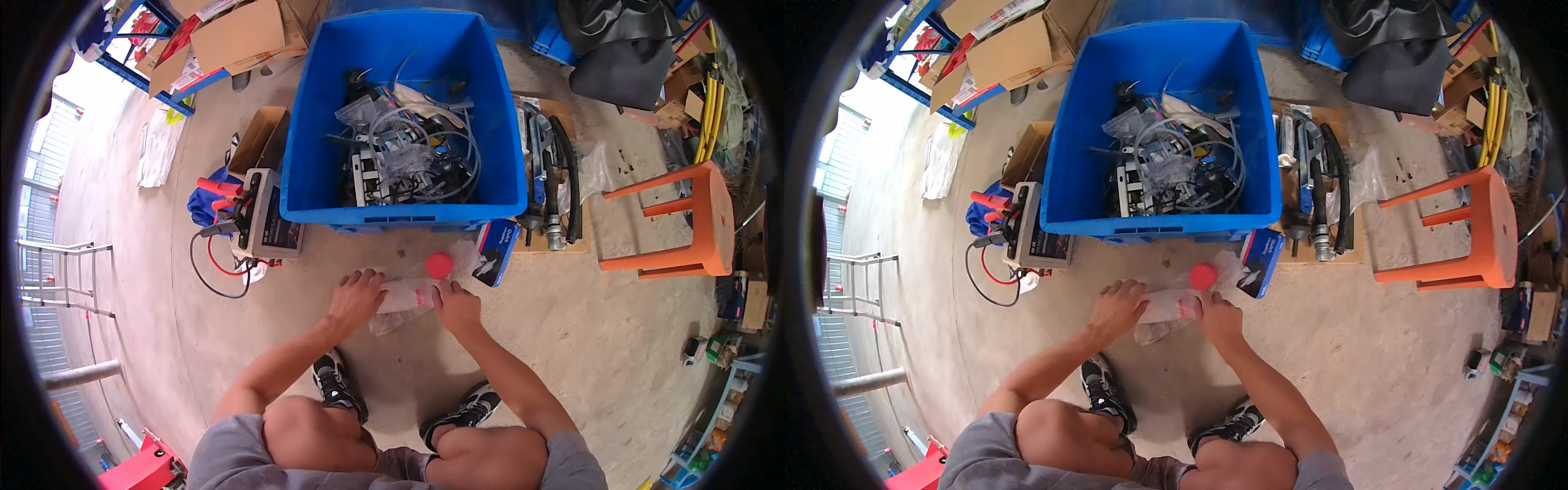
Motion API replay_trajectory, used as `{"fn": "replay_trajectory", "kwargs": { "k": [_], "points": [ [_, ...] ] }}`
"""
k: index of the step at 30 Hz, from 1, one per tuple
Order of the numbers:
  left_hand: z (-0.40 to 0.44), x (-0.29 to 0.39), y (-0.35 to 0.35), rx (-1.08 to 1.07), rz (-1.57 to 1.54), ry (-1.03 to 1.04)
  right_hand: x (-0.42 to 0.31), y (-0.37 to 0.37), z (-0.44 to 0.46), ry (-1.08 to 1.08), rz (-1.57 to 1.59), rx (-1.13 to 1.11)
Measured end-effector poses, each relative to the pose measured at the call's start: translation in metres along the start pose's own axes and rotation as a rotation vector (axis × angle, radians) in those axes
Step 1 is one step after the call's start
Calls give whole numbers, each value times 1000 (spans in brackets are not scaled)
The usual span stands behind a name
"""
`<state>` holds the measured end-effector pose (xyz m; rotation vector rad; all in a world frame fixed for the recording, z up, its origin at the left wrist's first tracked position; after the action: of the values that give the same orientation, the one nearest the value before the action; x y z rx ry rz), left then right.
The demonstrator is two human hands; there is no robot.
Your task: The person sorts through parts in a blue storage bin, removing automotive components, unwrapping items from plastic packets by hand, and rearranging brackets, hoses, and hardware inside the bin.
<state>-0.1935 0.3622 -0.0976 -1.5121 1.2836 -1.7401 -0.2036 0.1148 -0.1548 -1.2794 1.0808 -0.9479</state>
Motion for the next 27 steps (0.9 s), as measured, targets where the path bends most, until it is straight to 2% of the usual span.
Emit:
{"fn": "replay_trajectory", "kwargs": {
  "k": [1, 3, 4, 6, 7, 8, 10, 12, 15, 19, 21, 23, 25, 27],
  "points": [
    [0, 23, -32, 115, -115, 78, 3, -15, 3, 3, -7, 1],
    [8, 47, -93, 134, -193, 113, 9, -47, 9, 57, 127, 213],
    [19, 56, -124, 152, -262, 145, 8, -56, 13, 59, 125, 206],
    [83, 73, -183, 362, -301, 274, 5, -73, 22, 66, 226, 299],
    [119, 69, -193, 286, -289, 336, 1, -75, 25, 64, 224, 299],
    [154, 52, -185, 105, -279, 184, -6, -78, 27, 38, 263, 310],
    [228, -1, -135, -434, -90, 73, -18, -82, 28, 2, 298, 327],
    [270, -47, -79, -779, 81, -108, -28, -84, 27, -25, 306, 313],
    [271, -63, -62, -807, 193, -228, -32, -93, 21, -31, 382, 272],
    [272, -66, -72, -821, 250, -72, -26, -96, 7, -12, 402, 279],
    [259, -56, -97, -771, 158, -91, -20, -94, 6, -12, 404, 277],
    [247, -48, -118, -614, 45, -139, -16, -89, 6, -7, 399, 258],
    [244, -48, -129, -591, -6, -147, -13, -91, 12, -18, 390, 242],
    [238, -41, -154, -362, -175, -9, -11, -94, 14, 5, 501, 260]
  ]
}}
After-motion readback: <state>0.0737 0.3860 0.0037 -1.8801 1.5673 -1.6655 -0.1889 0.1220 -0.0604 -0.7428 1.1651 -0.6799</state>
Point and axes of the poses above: each hand's wrist, its own z-axis towards the middle knuckle, its own y-axis out of the palm, x = y × z, the point moved 3 cm from there along z, towards the middle knuckle, and after that the axes turned 12 degrees about -z, right-handed, at the moved point
